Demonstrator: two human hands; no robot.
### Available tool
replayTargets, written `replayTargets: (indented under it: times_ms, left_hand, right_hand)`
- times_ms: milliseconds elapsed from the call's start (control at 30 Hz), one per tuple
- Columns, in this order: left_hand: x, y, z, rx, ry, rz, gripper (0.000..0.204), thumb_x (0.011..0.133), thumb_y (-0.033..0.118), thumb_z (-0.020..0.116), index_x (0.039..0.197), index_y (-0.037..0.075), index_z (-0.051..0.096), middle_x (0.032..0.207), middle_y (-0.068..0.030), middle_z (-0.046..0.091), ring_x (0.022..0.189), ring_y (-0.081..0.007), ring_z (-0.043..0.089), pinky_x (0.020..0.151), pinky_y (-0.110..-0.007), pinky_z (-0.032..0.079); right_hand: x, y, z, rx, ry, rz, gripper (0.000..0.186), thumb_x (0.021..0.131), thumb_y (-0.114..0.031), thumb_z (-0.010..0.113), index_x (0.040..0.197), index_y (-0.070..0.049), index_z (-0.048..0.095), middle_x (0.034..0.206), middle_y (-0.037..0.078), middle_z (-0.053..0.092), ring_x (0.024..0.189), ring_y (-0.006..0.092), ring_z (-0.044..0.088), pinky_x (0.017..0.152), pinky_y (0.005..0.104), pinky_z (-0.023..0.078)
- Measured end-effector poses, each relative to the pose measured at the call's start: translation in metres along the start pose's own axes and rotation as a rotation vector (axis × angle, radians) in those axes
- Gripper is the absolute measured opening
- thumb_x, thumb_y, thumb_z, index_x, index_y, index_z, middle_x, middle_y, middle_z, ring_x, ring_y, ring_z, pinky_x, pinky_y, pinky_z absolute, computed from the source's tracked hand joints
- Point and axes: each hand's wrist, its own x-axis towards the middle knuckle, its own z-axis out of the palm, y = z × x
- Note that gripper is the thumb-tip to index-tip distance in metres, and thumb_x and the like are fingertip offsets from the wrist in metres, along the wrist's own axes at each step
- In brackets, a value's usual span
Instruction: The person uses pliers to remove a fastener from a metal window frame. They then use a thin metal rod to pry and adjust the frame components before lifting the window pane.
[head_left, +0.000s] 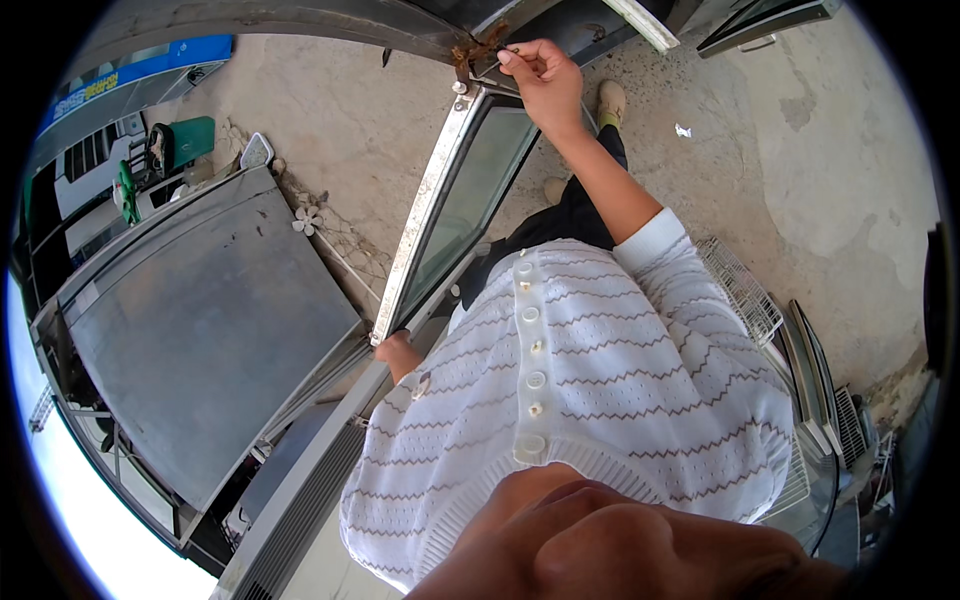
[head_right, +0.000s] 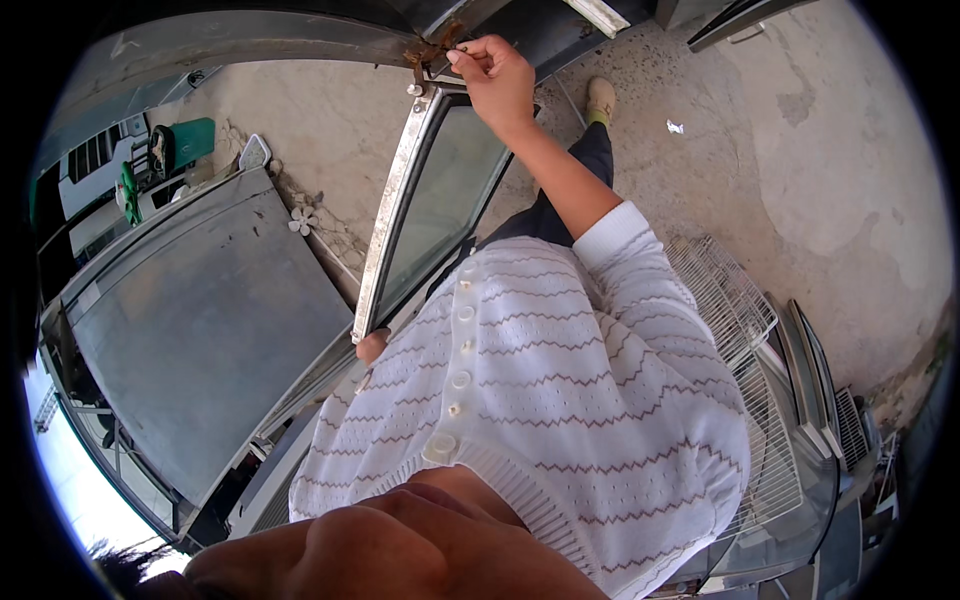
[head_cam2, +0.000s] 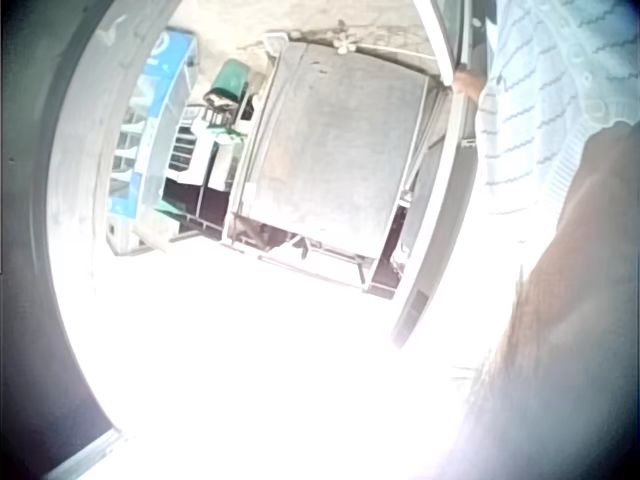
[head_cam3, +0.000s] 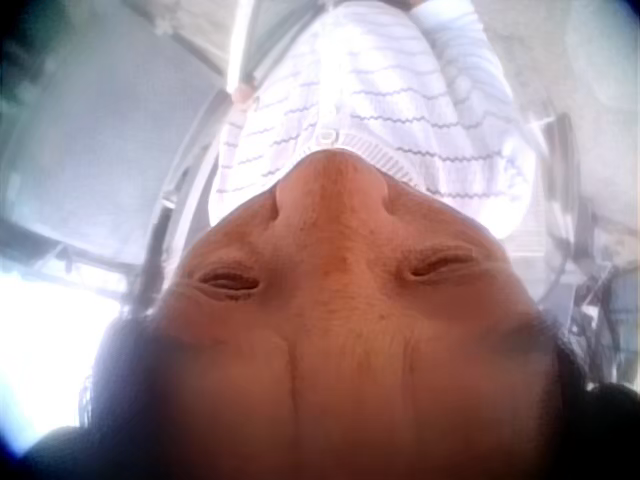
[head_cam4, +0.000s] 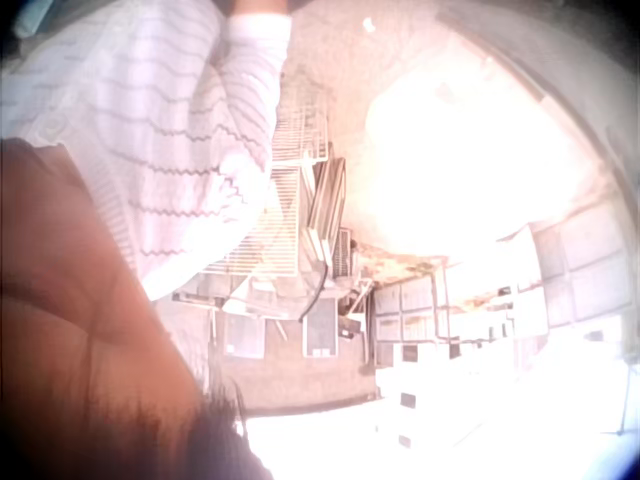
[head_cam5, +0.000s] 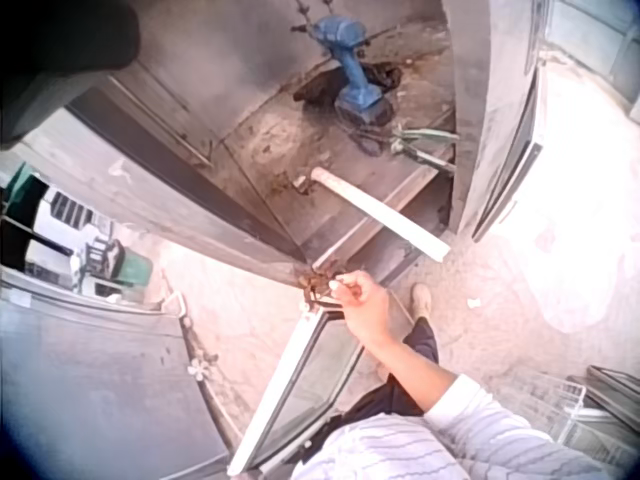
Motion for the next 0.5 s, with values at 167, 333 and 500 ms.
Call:
replayTargets:
  times_ms: [167, 333, 500]
  left_hand:
    - [0.001, 0.004, -0.007, -0.012, -0.046, 0.002, 0.018, 0.059, 0.022, 0.069, 0.075, 0.014, 0.072, 0.087, -0.0143, 0.066, 0.08, -0.0353, 0.063, 0.062, -0.047, 0.05]
    - [-0.005, 0.015, -0.019, -0.078, -0.066, -0.084, 0.019, 0.058, 0.021, 0.069, 0.075, 0.012, 0.071, 0.088, -0.014, 0.066, 0.081, -0.0348, 0.063, 0.064, -0.046, 0.05]
    - [-0.006, 0.036, -0.053, -0.112, -0.159, -0.077, 0.02, 0.059, 0.021, 0.069, 0.076, 0.011, 0.071, 0.087, -0.0144, 0.066, 0.082, -0.0341, 0.063, 0.064, -0.046, 0.05]
  right_hand:
    - [0.004, 0.008, -0.004, 0.002, -0.045, -0.021, 0.013, 0.082, -0.012, 0.07, 0.087, -0.001, 0.063, 0.076, 0.006, 0.067, 0.071, 0.012, 0.067, 0.061, 0.022, 0.051]
    - [0.003, 0.007, -0.001, 0.418, -0.04, 0.329, 0.016, 0.083, -0.016, 0.069, 0.088, -0.003, 0.061, 0.081, 0.004, 0.065, 0.075, 0.0126, 0.065, 0.065, 0.0216, 0.053]
    - [0.0, -0.002, 0.005, 0.389, -0.036, 0.366, 0.016, 0.084, -0.016, 0.069, 0.087, -0.004, 0.058, 0.08, 0.002, 0.063, 0.077, 0.011, 0.064, 0.064, 0.0208, 0.052]
